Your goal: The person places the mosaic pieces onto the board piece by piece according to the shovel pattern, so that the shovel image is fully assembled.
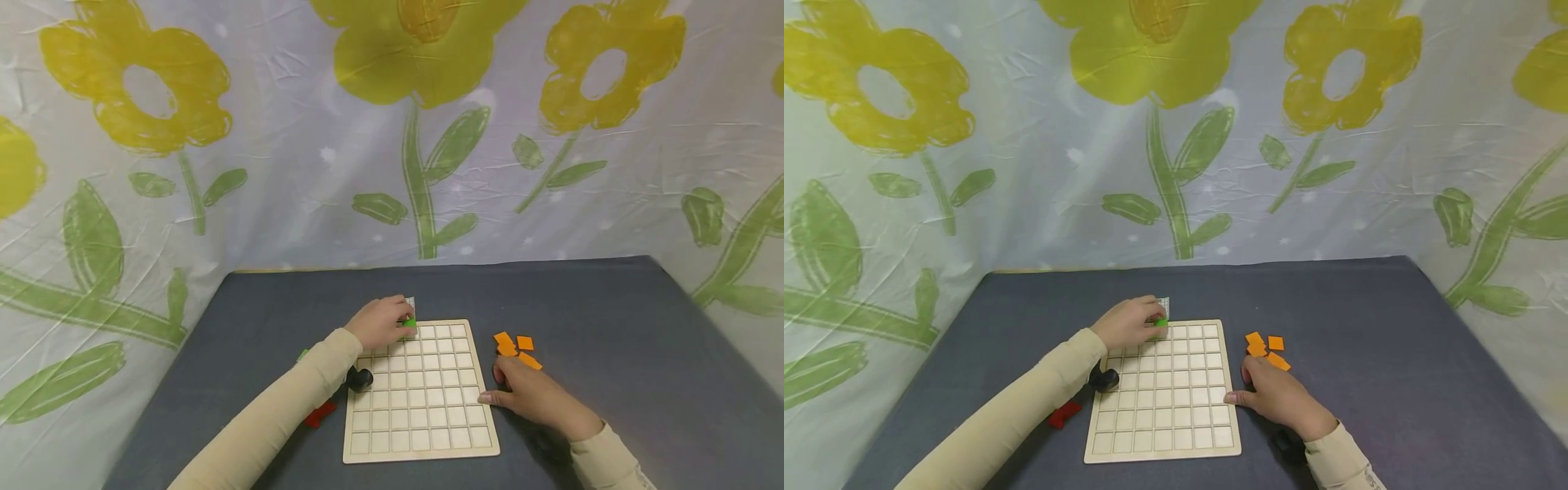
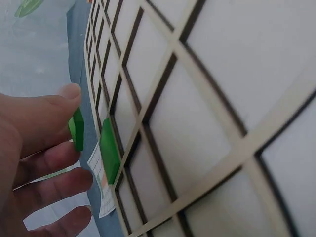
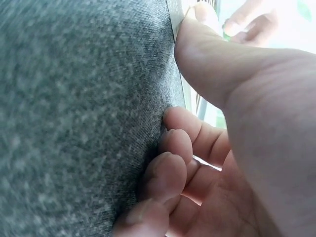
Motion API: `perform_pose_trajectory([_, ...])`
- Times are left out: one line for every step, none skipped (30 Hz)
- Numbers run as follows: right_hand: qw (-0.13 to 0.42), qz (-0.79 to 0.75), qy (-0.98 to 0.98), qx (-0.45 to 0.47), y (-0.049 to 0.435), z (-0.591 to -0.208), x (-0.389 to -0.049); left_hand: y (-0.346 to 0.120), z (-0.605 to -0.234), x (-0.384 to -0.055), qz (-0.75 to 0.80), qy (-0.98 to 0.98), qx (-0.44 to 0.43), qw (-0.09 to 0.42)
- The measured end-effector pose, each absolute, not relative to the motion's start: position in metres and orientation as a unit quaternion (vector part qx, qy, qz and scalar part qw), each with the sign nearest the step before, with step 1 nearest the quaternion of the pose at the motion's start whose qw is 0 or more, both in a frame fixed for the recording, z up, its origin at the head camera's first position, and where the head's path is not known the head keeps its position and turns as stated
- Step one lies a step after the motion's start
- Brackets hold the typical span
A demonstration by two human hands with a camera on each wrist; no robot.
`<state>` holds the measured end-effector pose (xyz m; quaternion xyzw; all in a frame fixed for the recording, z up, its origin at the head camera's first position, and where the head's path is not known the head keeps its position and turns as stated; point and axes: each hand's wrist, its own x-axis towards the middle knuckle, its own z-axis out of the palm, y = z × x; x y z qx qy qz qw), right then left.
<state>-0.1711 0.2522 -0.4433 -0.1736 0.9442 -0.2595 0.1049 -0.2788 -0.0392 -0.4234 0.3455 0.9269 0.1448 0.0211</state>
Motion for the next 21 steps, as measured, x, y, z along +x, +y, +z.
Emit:
perform_pose_trajectory([0.104, -0.258, 0.945, -0.173, 0.252, -0.443, -0.171, -0.039, -0.424, -0.278, 0.142, 0.927, 0.348, 0.02])
perform_pose_trajectory([0.102, -0.256, 0.946, -0.173, 0.252, -0.444, -0.171, -0.039, -0.425, -0.278, 0.137, 0.926, 0.35, 0.018])
perform_pose_trajectory([0.101, -0.254, 0.946, -0.173, 0.252, -0.444, -0.171, -0.038, -0.426, -0.278, 0.133, 0.926, 0.353, 0.016])
perform_pose_trajectory([0.1, -0.253, 0.947, -0.173, 0.252, -0.444, -0.171, -0.038, -0.427, -0.278, 0.13, 0.926, 0.354, 0.014])
perform_pose_trajectory([0.1, -0.252, 0.947, -0.172, 0.252, -0.444, -0.171, -0.038, -0.428, -0.278, 0.127, 0.926, 0.355, 0.011])
perform_pose_trajectory([0.099, -0.252, 0.947, -0.172, 0.252, -0.444, -0.171, -0.038, -0.429, -0.278, 0.125, 0.926, 0.356, 0.01])
perform_pose_trajectory([0.098, -0.252, 0.947, -0.172, 0.253, -0.444, -0.171, -0.037, -0.429, -0.278, 0.124, 0.926, 0.356, 0.008])
perform_pose_trajectory([0.098, -0.253, 0.947, -0.172, 0.253, -0.444, -0.171, -0.037, -0.43, -0.278, 0.123, 0.926, 0.356, 0.008])
perform_pose_trajectory([0.098, -0.252, 0.947, -0.173, 0.253, -0.444, -0.171, -0.037, -0.43, -0.278, 0.125, 0.926, 0.355, 0.009])
perform_pose_trajectory([0.099, -0.253, 0.947, -0.172, 0.253, -0.444, -0.171, -0.037, -0.43, -0.277, 0.128, 0.926, 0.355, 0.01])
perform_pose_trajectory([0.098, -0.252, 0.947, -0.173, 0.253, -0.444, -0.171, -0.038, -0.431, -0.277, 0.131, 0.926, 0.354, 0.012])
perform_pose_trajectory([0.099, -0.252, 0.947, -0.172, 0.252, -0.444, -0.171, -0.038, -0.431, -0.277, 0.135, 0.925, 0.354, 0.015])
perform_pose_trajectory([0.099, -0.251, 0.947, -0.173, 0.252, -0.444, -0.171, -0.038, -0.431, -0.277, 0.139, 0.925, 0.354, 0.018])
perform_pose_trajectory([0.1, -0.25, 0.948, -0.171, 0.252, -0.445, -0.171, -0.038, -0.432, -0.278, 0.143, 0.924, 0.354, 0.021])
perform_pose_trajectory([0.1, -0.249, 0.948, -0.171, 0.252, -0.444, -0.171, -0.039, -0.433, -0.278, 0.145, 0.923, 0.354, 0.021])
perform_pose_trajectory([0.1, -0.248, 0.948, -0.169, 0.252, -0.444, -0.171, -0.039, -0.433, -0.278, 0.148, 0.923, 0.355, 0.019])
perform_pose_trajectory([0.1, -0.248, 0.949, -0.17, 0.252, -0.444, -0.171, -0.038, -0.434, -0.278, 0.149, 0.923, 0.355, 0.016])
perform_pose_trajectory([0.099, -0.248, 0.949, -0.17, 0.252, -0.444, -0.171, -0.038, -0.435, -0.278, 0.15, 0.923, 0.354, 0.014])
perform_pose_trajectory([0.097, -0.246, 0.949, -0.172, 0.252, -0.444, -0.171, -0.038, -0.436, -0.278, 0.151, 0.922, 0.355, 0.01])
perform_pose_trajectory([0.096, -0.246, 0.949, -0.172, 0.253, -0.444, -0.171, -0.038, -0.436, -0.278, 0.152, 0.922, 0.356, 0.006])
perform_pose_trajectory([0.096, -0.246, 0.949, -0.173, 0.253, -0.444, -0.172, -0.037, -0.436, -0.277, 0.152, 0.922, 0.357, 0.002])
